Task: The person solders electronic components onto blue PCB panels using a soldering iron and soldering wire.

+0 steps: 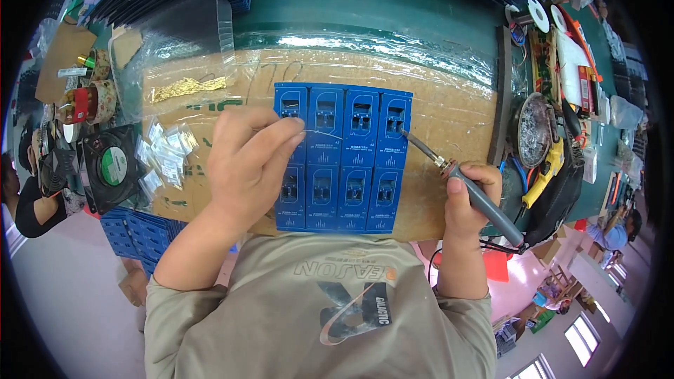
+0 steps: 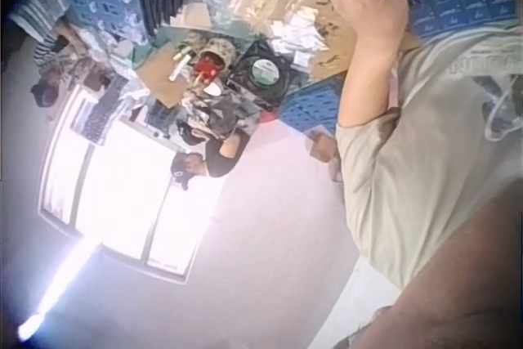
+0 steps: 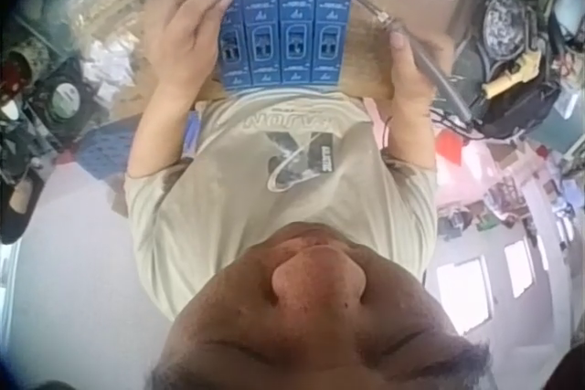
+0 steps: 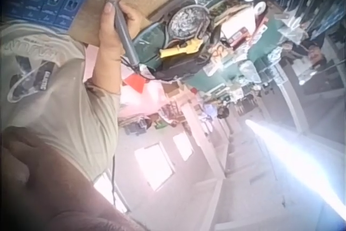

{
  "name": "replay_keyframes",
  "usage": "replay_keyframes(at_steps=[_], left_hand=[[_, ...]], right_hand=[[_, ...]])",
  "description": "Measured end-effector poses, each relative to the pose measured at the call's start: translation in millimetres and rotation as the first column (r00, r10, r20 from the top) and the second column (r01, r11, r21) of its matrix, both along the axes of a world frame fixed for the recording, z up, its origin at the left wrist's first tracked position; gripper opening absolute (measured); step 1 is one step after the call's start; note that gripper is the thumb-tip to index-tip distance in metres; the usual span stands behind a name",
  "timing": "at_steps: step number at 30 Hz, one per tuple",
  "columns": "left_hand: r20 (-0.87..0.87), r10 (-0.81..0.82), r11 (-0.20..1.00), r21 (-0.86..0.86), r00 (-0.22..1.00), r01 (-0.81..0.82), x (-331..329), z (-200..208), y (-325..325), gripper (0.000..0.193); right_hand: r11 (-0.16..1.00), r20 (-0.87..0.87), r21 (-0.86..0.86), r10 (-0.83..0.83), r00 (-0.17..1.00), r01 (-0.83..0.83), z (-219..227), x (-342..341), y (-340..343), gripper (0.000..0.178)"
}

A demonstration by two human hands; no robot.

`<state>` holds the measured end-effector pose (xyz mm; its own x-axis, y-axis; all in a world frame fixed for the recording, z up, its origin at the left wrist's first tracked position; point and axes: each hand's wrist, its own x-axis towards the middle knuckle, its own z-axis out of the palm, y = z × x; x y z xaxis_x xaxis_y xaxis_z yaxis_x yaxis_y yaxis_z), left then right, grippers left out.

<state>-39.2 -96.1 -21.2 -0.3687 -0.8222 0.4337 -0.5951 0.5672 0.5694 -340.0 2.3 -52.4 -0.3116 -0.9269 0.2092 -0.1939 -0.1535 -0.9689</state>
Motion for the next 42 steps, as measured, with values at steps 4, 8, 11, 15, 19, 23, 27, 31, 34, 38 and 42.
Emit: replay_keyframes(at_steps=[4, 8, 11, 15, 19, 23, 27, 31, 34, 38, 42], left_hand=[[0.072, 0.072, 0.996, 0.040, 0.995, -0.075, -4, 0, 4, 0.021], [0.007, 0.087, 0.992, 0.090, 0.996, -0.087, -5, -1, 5, 0.018], [-0.015, 0.056, 0.995, 0.079, 0.998, -0.055, -5, -2, 2, 0.015], [-0.016, 0.036, 0.999, -0.003, 0.999, -0.036, -5, -2, -2, 0.017], [0.063, 0.029, 0.998, -0.055, 0.998, -0.025, -4, 1, -6, 0.018], [0.076, 0.031, 0.998, -0.053, 0.997, -0.027, -6, -1, -7, 0.018], [0.040, 0.055, 0.998, -0.042, 0.998, -0.053, -11, -4, -7, 0.018], [0.032, 0.049, 0.999, 0.001, 0.998, -0.049, -15, -2, -10, 0.013], [0.014, 0.035, 0.999, -0.019, 0.999, -0.035, -18, -5, -15, 0.013], [0.038, 0.025, 0.999, -0.042, 0.999, -0.024, -20, -9, -17, 0.014], [0.025, 0.003, 0.999, -0.052, 1.000, -0.002, -25, -13, -18, 0.014]], right_hand=[[1.000, 0.026, -0.015, 0.019, 0.999, -0.018, -1, 0, -1, 0.027], [0.997, 0.053, -0.007, 0.080, 0.995, -0.079, -4, -3, 0, 0.030], [0.995, 0.037, -0.014, 0.096, 0.995, -0.096, -5, -4, 0, 0.029], [0.994, 0.033, -0.051, 0.102, 0.994, -0.101, -6, -3, -1, 0.029], [0.993, 0.063, -0.035, 0.117, 0.991, -0.115, -4, -3, -1, 0.029], [0.993, 0.056, -0.022, 0.121, 0.991, -0.120, -4, -3, -1, 0.029], [0.993, 0.071, -0.022, 0.121, 0.990, -0.120, -4, -3, -1, 0.028], [0.996, 0.069, -0.033, 0.085, 0.994, -0.083, -2, -2, -2, 0.027], [0.997, -0.018, -0.057, -0.051, 0.999, 0.050, 7, 0, -9, 0.030], [1.000, 0.066, -0.013, 0.009, 0.998, -0.008, 30, 16, -25, 0.026], [0.994, 0.043, 0.084, 0.068, 0.997, -0.072, 28, 28, -28, 0.022]])
